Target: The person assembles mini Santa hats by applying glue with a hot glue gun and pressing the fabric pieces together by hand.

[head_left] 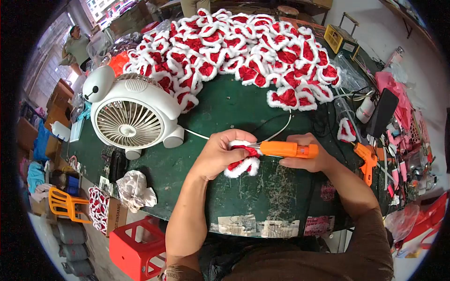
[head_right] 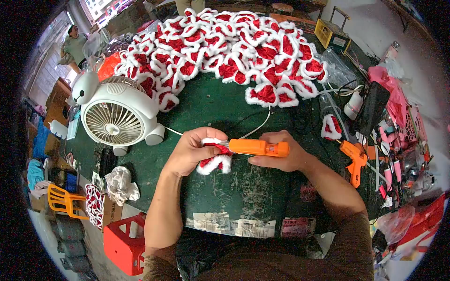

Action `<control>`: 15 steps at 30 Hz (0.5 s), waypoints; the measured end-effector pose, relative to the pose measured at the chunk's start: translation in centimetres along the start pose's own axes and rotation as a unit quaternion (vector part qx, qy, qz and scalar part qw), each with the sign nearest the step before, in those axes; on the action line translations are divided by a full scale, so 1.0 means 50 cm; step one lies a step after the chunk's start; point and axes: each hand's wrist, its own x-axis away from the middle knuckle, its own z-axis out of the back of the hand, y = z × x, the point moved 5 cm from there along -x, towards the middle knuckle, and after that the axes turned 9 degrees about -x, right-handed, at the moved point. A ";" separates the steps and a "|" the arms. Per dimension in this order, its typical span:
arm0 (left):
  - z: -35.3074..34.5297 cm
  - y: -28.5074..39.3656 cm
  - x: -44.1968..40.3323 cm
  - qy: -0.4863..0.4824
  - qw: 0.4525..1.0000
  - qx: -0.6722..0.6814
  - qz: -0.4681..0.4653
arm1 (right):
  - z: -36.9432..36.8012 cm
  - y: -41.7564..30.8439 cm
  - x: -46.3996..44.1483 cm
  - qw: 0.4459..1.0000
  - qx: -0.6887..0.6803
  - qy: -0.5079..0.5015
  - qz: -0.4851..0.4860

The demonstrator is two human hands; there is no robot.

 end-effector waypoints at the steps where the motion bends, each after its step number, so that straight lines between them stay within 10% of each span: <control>1: 0.000 0.002 0.000 0.004 1.000 -0.004 -0.006 | 0.000 0.001 -0.001 1.000 -0.005 0.000 -0.015; 15: -0.008 0.002 -0.002 0.006 1.000 -0.025 -0.006 | 0.004 0.000 0.010 0.999 0.013 0.009 -0.043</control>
